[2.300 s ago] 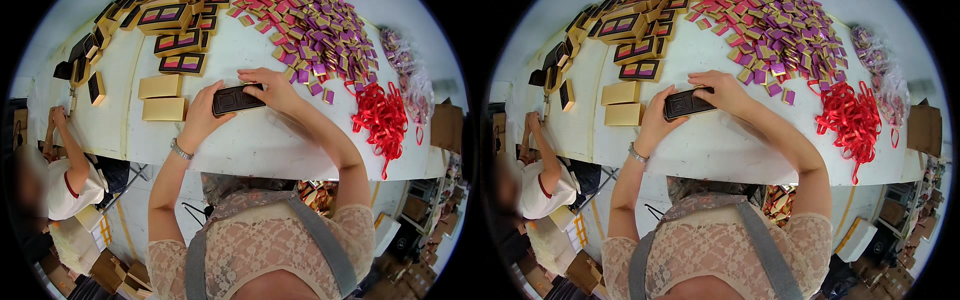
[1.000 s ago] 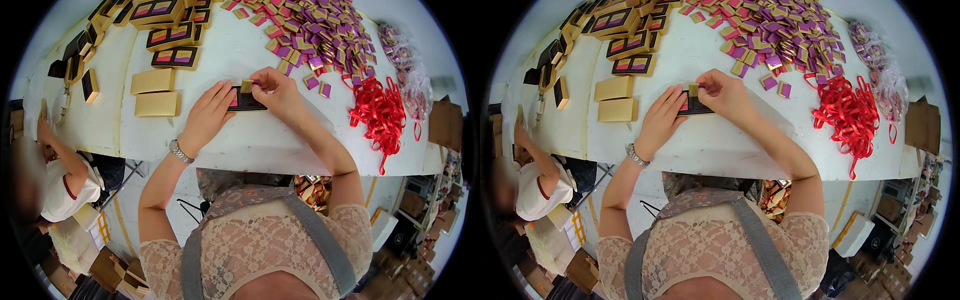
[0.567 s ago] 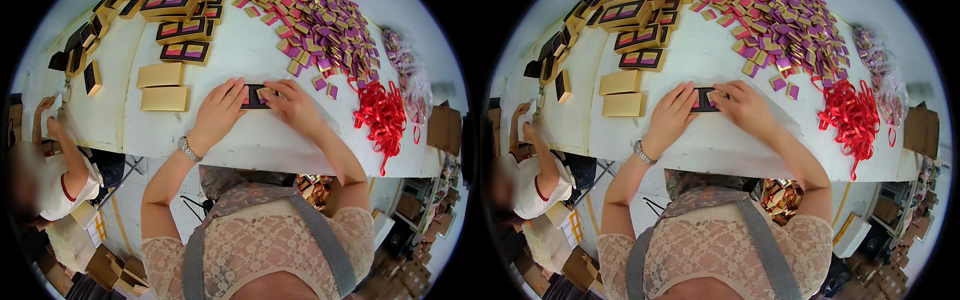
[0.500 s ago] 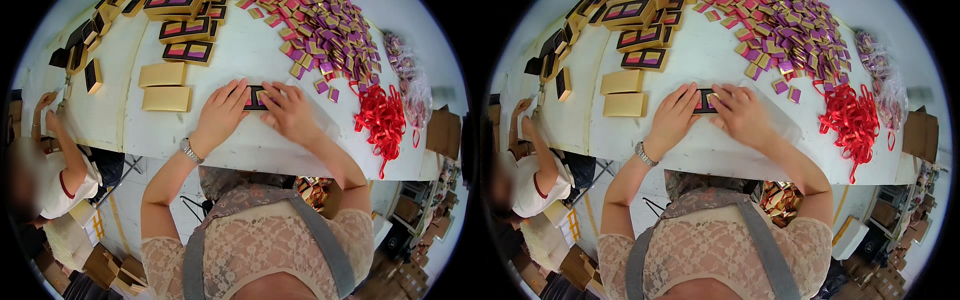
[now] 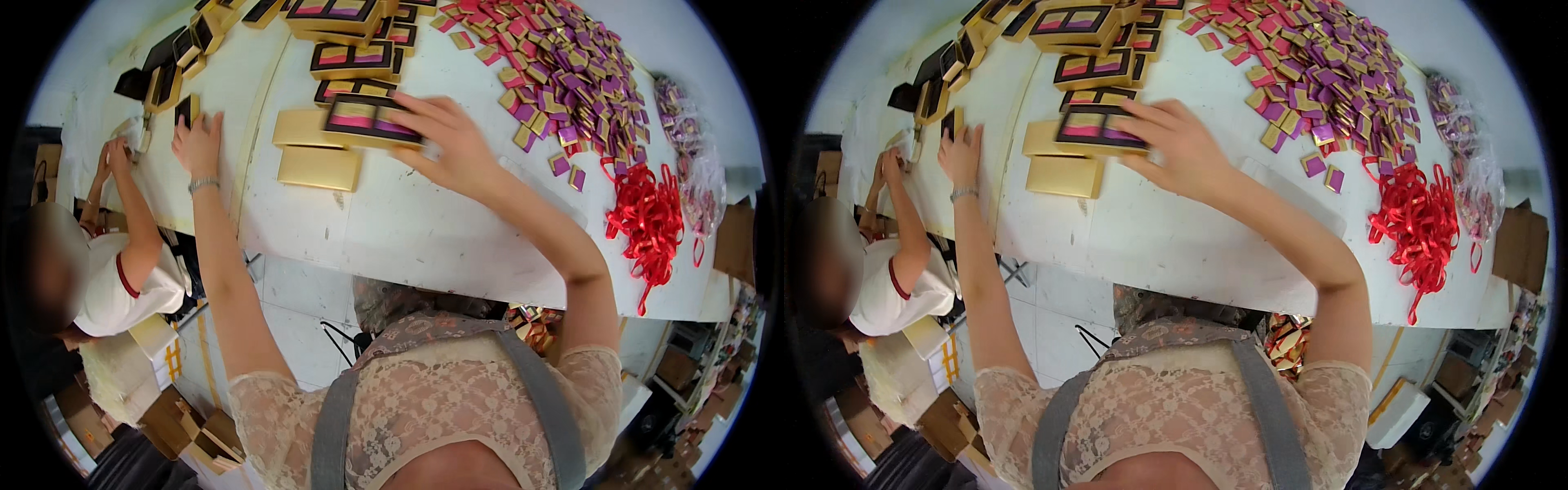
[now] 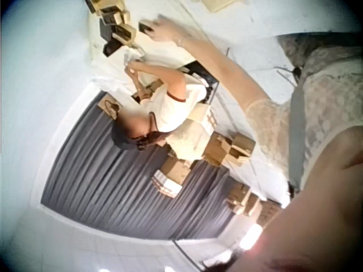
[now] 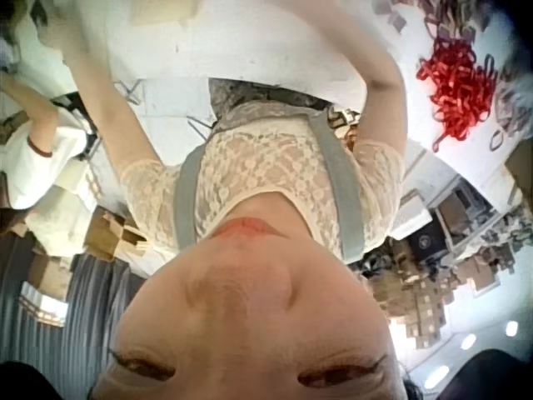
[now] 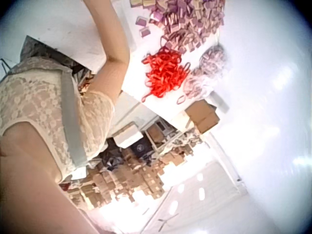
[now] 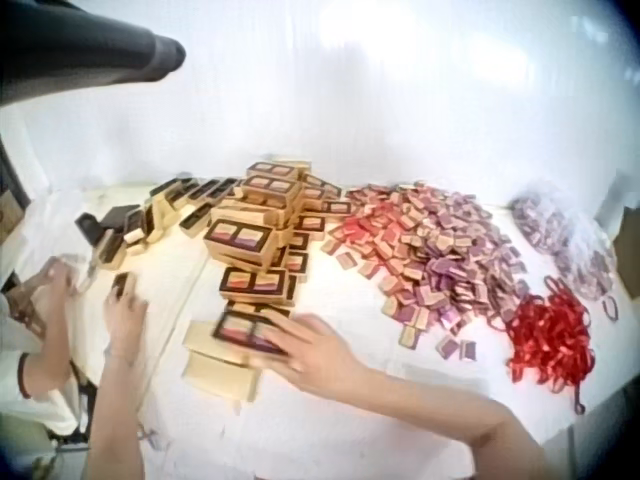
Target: The person assembles small rectangular boxes by placing pink and gold inserts into black trays and closing them with gold lids. The person repeatedly picks up inserts, places them into trays, and stacks the completed boxes on the table.
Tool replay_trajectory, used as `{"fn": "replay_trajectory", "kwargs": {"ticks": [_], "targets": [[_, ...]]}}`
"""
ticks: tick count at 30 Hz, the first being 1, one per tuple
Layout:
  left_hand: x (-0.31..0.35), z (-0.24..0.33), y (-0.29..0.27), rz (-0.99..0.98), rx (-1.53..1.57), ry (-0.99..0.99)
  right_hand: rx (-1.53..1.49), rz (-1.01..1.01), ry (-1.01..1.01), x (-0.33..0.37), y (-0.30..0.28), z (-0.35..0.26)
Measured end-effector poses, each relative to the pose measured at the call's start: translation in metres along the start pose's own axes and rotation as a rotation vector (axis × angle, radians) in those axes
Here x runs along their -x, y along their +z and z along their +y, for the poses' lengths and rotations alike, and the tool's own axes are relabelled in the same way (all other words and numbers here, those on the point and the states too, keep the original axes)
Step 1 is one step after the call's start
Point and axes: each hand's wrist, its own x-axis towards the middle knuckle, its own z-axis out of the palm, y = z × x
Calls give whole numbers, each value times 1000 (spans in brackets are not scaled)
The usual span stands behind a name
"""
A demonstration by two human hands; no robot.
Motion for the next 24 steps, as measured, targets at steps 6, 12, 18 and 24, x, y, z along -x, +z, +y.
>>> {"fn": "replay_trajectory", "kwargs": {"ticks": [6, 12, 18, 24], "targets": [[49, 8, -69, -88, 400, -217, 486, 221, -84, -35, 43, 18], [153, 53, -161, -324, 1533, -387, 344, 22, 16, 56, -16, 7], [203, 211, -206, -306, 842, 824, 738, 36, 504, 98, -78, 41], [183, 255, -206, -548, 988, 890, 498, 36, 570, 117, -93, 56]]}}
